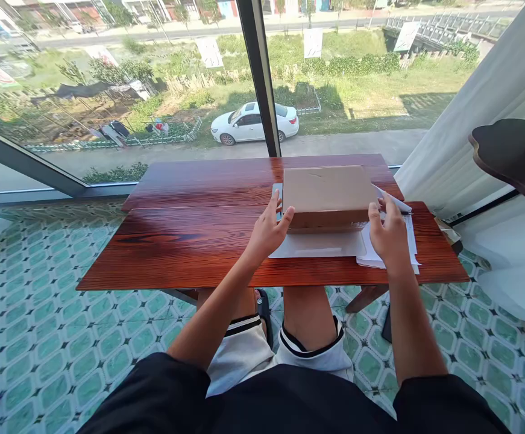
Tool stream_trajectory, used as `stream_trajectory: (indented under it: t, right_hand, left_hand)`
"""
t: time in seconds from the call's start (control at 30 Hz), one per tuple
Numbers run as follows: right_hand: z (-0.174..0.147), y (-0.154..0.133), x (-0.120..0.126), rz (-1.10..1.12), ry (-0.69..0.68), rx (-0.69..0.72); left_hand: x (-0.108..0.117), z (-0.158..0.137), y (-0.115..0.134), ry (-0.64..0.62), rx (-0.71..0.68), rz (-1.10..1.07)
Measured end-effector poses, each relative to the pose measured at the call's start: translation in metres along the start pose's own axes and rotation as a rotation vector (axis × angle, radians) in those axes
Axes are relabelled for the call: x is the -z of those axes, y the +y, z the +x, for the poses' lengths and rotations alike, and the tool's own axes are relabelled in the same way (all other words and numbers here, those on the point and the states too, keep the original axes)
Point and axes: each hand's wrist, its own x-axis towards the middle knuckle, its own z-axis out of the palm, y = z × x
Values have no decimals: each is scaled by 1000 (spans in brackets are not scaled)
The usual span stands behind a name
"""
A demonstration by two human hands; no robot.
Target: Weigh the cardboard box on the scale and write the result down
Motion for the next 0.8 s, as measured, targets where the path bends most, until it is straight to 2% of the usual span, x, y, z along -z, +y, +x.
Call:
stream_trajectory:
  t: [0.23,0.4,0.57,0.8]
  right_hand:
    - [-3,-5,-3,-37,-85,-56]
    - [-3,-3,-4,-75,-58,-69]
    - [-2,0,-5,-68,-32,-31]
    - [-1,-7,-1,-61,-33,-60]
  left_hand:
    - [-3,-1,6,-37,79,98]
    - [-5,-2,8,-12,46,121]
    - [-6,-1,12,-5,78,171]
    - [-5,-2,19,-8,81,137]
